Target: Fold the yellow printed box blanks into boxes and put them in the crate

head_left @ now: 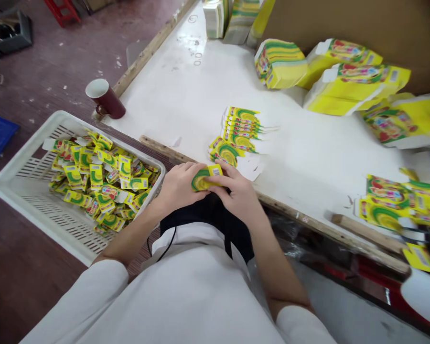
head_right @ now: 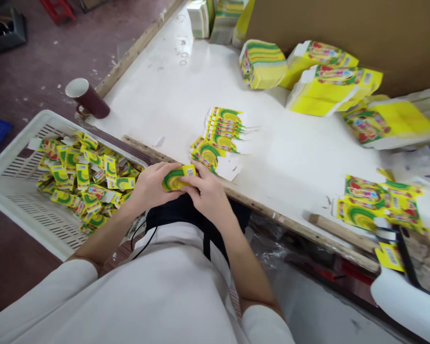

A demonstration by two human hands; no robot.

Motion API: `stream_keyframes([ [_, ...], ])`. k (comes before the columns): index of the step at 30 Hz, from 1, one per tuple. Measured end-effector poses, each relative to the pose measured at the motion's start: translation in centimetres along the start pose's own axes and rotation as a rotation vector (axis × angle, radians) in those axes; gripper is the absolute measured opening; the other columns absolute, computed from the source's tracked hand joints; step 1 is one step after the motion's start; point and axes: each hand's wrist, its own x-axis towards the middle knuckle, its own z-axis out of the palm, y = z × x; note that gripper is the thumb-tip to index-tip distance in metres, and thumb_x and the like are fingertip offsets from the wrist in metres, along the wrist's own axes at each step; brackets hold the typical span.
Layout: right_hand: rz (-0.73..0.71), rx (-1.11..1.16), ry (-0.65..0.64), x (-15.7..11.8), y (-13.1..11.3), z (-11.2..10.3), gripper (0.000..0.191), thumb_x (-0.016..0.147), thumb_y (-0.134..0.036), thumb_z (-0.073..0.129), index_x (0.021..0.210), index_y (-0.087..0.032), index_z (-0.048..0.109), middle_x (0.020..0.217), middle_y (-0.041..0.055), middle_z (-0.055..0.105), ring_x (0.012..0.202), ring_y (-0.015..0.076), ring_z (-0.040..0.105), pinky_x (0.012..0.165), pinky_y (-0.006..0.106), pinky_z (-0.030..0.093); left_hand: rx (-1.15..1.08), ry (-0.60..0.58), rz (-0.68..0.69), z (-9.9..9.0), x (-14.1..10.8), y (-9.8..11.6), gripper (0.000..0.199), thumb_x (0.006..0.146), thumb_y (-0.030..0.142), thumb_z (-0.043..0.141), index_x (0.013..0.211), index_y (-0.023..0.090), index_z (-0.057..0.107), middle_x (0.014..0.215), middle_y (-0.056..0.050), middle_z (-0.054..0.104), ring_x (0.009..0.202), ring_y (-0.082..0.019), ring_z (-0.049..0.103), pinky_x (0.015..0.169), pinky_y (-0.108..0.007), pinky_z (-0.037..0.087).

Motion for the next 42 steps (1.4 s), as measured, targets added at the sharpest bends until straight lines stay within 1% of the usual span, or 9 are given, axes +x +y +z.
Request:
stream_keyframes([
  [5,0.054,0.112,0.198,1.0,1.9,2.1,0.053,0.089,-0.032,0.068,0.140,-0.026,0.057,0.144,0.0128,0.059,0.128,0.0284,0.060,0.110,0.049,0.048,0.094,0.078,-0.204,-2.7,-1.8,-3.0,0.055,0.074,0.038,0.077,0.122,0.019,0.060,0.117,-0.012,0.069,0.109,-0.031,0.065,0.096,-0.044,0.049],
  [8,0.263,-0.157,0.390,2.1,4.9,1.2,0.053,0.086,-0.030,0.070,0.136,-0.018,0.058,0.124,0.0172,0.068,0.114,0.0324,0.064,0.102,0.054,0.050,0.328,0.258,-0.446,-5.5,-3.3,-6.6,0.072,0.072,0.039,0.080,0.133,0.014,0.053,0.132,-0.022,0.060,0.125,-0.043,0.053,0.106,-0.060,0.039],
  [11,0.432,-0.469,0.245,3.2,6.9,0.3,0.047,0.077,-0.020,0.078,0.121,-0.009,0.066,0.113,0.0221,0.069,0.109,0.0382,0.062,0.098,0.056,0.048,0.352,0.300,-0.484,-6.3,-3.8,-8.5,0.080,0.074,0.044,0.079,0.140,0.012,0.047,0.139,-0.025,0.054,0.132,-0.044,0.047,0.110,-0.061,0.034],
  [14,0.443,-0.574,0.148,3.5,7.3,0.3,0.038,0.078,-0.015,0.075,0.114,-0.011,0.066,0.110,0.0199,0.069,0.105,0.0357,0.062,0.095,0.052,0.049,0.206,0.175,-0.344,-4.5,-3.2,-7.4,0.061,0.081,0.043,0.074,0.131,0.016,0.055,0.129,-0.017,0.063,0.124,-0.036,0.055,0.109,-0.052,0.040],
  [18,0.429,-0.524,0.248,3.1,7.4,0.8,0.046,0.076,-0.014,0.073,0.118,-0.015,0.057,0.107,0.0141,0.067,0.103,0.0317,0.062,0.094,0.048,0.049,-0.036,0.036,-0.203,-1.4,-1.7,-4.6,0.043,0.085,0.038,0.071,0.123,0.019,0.061,0.121,-0.010,0.068,0.118,-0.028,0.060,0.106,-0.044,0.046],
  [23,0.389,-0.356,0.438,2.3,7.3,0.6,0.056,0.070,-0.017,0.076,0.118,-0.020,0.047,0.098,0.0053,0.061,0.092,0.0255,0.061,0.088,0.045,0.052,-0.522,-0.006,-0.225,1.8,-0.6,-3.0,0.061,0.080,0.039,0.076,0.134,0.021,0.053,0.128,-0.013,0.066,0.122,-0.026,0.061,0.103,-0.043,0.049],
  [27,0.285,-0.134,0.467,1.3,4.7,0.9,0.063,0.070,-0.024,0.078,0.121,-0.025,0.042,0.093,-0.0012,0.057,0.079,0.0180,0.059,0.075,0.036,0.055,-1.077,0.101,-0.276,4.7,1.2,-1.6,0.089,0.065,0.048,0.087,0.141,0.025,0.046,0.137,-0.014,0.061,0.126,-0.028,0.060,0.103,-0.043,0.050],
  [31,0.128,0.092,0.292,0.3,1.9,2.3,0.057,0.074,-0.026,0.077,0.121,-0.028,0.045,0.091,-0.0015,0.058,0.076,0.0161,0.059,0.068,0.032,0.054,-1.502,0.280,-0.291,6.3,3.4,1.3,0.067,0.075,0.060,0.076,0.128,0.023,0.060,0.131,-0.011,0.066,0.127,-0.030,0.060,0.105,-0.045,0.051],
  [42,0.250,0.531,0.435,0.3,-0.1,4.3,0.058,0.067,-0.028,0.086,0.105,-0.030,0.043,0.078,-0.0074,0.054,0.069,0.0134,0.056,0.064,0.028,0.050,-1.343,0.534,-0.299,6.9,2.9,1.9,0.048,0.082,0.066,0.065,0.102,0.023,0.071,0.091,-0.005,0.075,0.106,-0.027,0.071,0.082,-0.037,0.061],
])
